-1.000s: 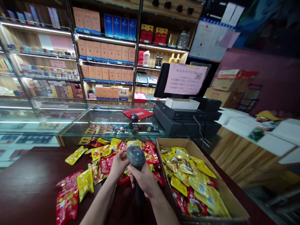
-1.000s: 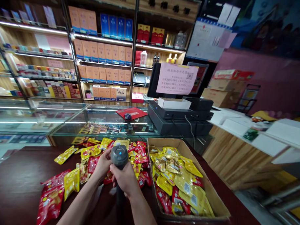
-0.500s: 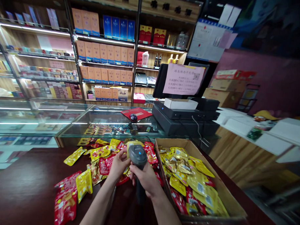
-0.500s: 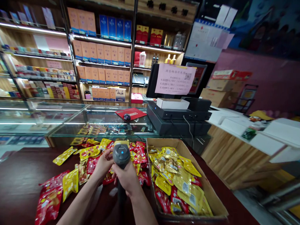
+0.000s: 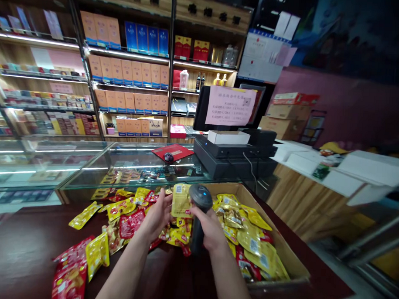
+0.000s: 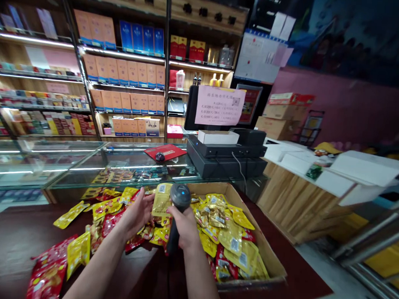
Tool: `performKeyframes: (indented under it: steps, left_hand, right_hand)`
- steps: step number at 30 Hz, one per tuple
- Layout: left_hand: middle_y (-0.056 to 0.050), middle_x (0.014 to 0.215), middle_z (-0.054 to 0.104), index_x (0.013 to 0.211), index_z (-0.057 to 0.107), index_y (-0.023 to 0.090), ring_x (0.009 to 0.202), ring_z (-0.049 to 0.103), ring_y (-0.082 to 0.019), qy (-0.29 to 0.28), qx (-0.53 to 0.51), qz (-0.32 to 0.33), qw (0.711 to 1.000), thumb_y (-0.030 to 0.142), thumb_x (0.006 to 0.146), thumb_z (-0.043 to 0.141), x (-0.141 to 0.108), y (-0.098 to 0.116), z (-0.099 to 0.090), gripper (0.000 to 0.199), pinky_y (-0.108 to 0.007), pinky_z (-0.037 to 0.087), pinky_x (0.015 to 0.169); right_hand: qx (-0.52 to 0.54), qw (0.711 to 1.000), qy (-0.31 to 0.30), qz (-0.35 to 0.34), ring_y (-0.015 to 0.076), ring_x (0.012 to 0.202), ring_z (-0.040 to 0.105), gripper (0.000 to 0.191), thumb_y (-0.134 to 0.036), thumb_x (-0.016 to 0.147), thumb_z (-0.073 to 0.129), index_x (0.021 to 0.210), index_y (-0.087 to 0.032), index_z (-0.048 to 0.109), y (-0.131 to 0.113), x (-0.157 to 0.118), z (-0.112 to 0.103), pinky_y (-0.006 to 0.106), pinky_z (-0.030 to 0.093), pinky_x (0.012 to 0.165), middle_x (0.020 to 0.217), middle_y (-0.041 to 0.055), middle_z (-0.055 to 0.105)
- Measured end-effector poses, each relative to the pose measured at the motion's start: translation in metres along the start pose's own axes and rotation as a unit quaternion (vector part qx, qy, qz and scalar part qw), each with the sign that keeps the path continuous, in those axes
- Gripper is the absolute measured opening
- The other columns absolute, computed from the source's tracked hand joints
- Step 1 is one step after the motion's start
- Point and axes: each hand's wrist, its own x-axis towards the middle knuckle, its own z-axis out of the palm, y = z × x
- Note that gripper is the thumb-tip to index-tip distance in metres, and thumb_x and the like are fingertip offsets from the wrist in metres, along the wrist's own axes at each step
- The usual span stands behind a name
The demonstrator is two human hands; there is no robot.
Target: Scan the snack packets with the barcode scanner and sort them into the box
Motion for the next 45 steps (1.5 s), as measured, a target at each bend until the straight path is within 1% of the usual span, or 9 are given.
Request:
performKeyframes:
  steps: [9,12,15,18,24,32,37,40,45]
  left_hand:
    - [-0.011,0.118,0.063,0.116,0.062,0.017,0.116,0.053,-0.027,-0.138,0.033,-0.06,0.988,0.071,0.078,0.033,0.056,-0.024,0.098,0.072,-0.036,0.042,0.094]
    - [-0.007,0.128,0.057,0.114,0.064,0.019,0.126,0.043,-0.027,-0.132,0.07,-0.054,0.987,0.068,0.079,0.037,0.074,-0.045,0.13,0.066,-0.035,0.039,0.097]
    - [-0.004,0.141,0.042,0.115,0.063,0.021,0.136,0.027,-0.027,-0.089,0.127,-0.041,0.987,0.069,0.078,0.039,0.085,-0.068,0.146,0.065,-0.034,0.029,0.105]
    - [-0.004,0.145,0.034,0.123,0.057,0.021,0.137,0.022,-0.027,-0.088,0.161,-0.059,0.981,0.072,0.078,0.032,0.086,-0.08,0.144,0.072,-0.036,0.024,0.108]
    - [-0.006,0.147,0.03,0.133,0.047,0.019,0.138,0.019,-0.024,-0.064,0.193,-0.015,0.979,0.07,0.082,0.02,0.063,-0.057,0.094,0.077,-0.039,0.024,0.108]
    - [-0.013,0.137,0.046,0.125,0.055,0.017,0.128,0.041,-0.027,0.148,0.175,0.062,0.971,0.064,0.084,0.036,-0.005,0.012,-0.039,0.065,-0.041,0.033,0.103]
    - [-0.015,0.135,0.048,0.127,0.052,0.016,0.121,0.048,-0.027,0.265,0.14,0.067,0.952,0.063,0.083,0.038,-0.041,0.027,-0.108,0.065,-0.04,0.039,0.098]
    - [-0.017,0.136,0.046,0.126,0.053,0.016,0.12,0.049,-0.028,0.304,0.134,0.038,0.942,0.063,0.082,0.042,-0.052,0.022,-0.128,0.065,-0.038,0.043,0.094]
    - [-0.019,0.136,0.045,0.125,0.052,0.012,0.112,0.055,-0.031,0.3,0.129,0.003,0.945,0.063,0.075,0.053,-0.057,0.011,-0.133,0.071,-0.037,0.052,0.08]
  right_hand:
    - [0.044,0.991,0.117,-0.056,0.0207,0.082,0.066,0.04,-0.025,0.055,0.074,0.093,-0.017,0.067,-0.056,0.0,-0.077,0.026,0.051,0.064,0.087,0.0041,0.072]
    - [0.056,0.977,0.177,-0.109,0.0195,0.083,0.065,0.035,-0.023,0.053,0.074,0.087,-0.016,0.068,-0.067,-0.007,-0.104,0.025,0.051,0.068,0.084,0.0028,0.072]
    - [0.049,0.959,0.243,-0.135,0.0205,0.081,0.066,0.036,-0.023,0.053,0.074,0.087,-0.015,0.068,-0.075,-0.014,-0.126,0.027,0.051,0.068,0.081,0.003,0.072]
    - [0.072,0.949,0.271,-0.145,0.0225,0.08,0.066,0.038,-0.021,0.051,0.075,0.088,-0.014,0.068,-0.078,-0.019,-0.136,0.029,0.052,0.069,0.08,0.0044,0.072]
    - [0.047,0.973,0.189,-0.124,0.0204,0.09,0.065,0.035,-0.021,0.053,0.075,0.087,-0.016,0.07,-0.059,-0.014,-0.102,0.026,0.05,0.075,0.087,0.0035,0.072]
    - [-0.022,0.999,-0.02,-0.034,0.015,0.079,0.062,0.029,-0.022,0.058,0.072,0.087,-0.017,0.07,0.016,0.004,0.0,0.023,0.046,0.072,0.084,0.0012,0.07]
    - [-0.064,0.993,-0.098,0.029,0.0128,0.066,0.056,0.025,-0.02,0.056,0.069,0.08,-0.014,0.068,0.061,0.004,0.053,0.023,0.042,0.063,0.073,0.001,0.066]
    - [-0.085,0.988,-0.124,0.047,0.0126,0.065,0.055,0.023,-0.02,0.057,0.068,0.079,-0.014,0.068,0.084,0.007,0.068,0.023,0.042,0.062,0.07,0.001,0.064]
    - [-0.137,0.98,-0.126,0.075,0.0121,0.06,0.053,0.02,-0.019,0.056,0.065,0.076,-0.014,0.067,0.114,0.018,0.074,0.025,0.042,0.06,0.064,-0.001,0.062]
